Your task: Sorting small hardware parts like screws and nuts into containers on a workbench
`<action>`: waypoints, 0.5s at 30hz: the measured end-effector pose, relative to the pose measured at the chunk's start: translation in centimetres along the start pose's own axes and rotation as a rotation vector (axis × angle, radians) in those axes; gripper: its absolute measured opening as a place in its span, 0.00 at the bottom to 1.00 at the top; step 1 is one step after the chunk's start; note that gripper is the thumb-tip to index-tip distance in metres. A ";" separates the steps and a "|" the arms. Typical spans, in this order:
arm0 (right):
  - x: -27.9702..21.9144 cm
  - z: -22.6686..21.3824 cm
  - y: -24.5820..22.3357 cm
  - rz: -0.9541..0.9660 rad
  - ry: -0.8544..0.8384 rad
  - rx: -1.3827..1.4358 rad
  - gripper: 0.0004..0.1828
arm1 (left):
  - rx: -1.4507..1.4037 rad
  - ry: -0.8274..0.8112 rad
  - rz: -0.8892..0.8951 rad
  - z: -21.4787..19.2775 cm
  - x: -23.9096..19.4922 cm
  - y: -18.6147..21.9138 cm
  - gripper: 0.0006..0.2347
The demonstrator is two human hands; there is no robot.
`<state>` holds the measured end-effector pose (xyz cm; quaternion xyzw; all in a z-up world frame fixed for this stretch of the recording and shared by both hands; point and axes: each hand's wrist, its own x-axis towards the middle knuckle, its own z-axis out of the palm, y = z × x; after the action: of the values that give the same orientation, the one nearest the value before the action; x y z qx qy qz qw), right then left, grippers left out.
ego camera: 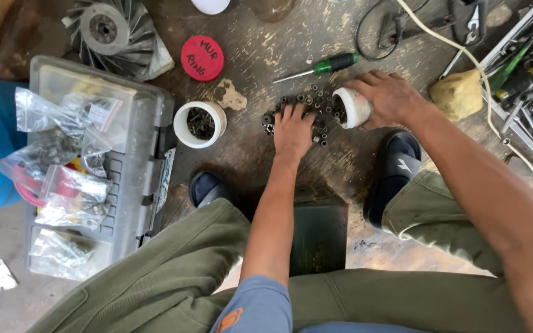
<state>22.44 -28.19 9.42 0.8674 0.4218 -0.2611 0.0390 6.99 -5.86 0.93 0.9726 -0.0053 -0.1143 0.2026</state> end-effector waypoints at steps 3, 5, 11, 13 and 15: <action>-0.2 0.2 0.3 0.011 -0.008 -0.004 0.62 | 0.005 -0.058 -0.027 1.1 0.0 -0.4 0.14; 0.0 0.3 0.4 0.012 -0.007 -0.007 0.62 | 0.014 -0.110 -0.057 0.3 -0.2 -0.5 0.17; -0.1 0.5 0.4 0.007 -0.009 -0.009 0.63 | -0.046 -0.116 -0.127 -0.2 -0.2 -0.5 0.18; -0.1 0.5 0.3 0.003 -0.005 -0.007 0.63 | -0.045 -0.120 -0.146 0.3 -0.1 -0.8 0.17; 0.0 -0.5 -0.6 -0.009 0.009 -0.016 0.63 | -0.065 -0.078 -0.144 0.6 -0.2 -1.1 0.17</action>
<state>22.18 -27.70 9.95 0.8662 0.4282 -0.2539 0.0430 6.60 -5.06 0.05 0.9581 0.0604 -0.1663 0.2253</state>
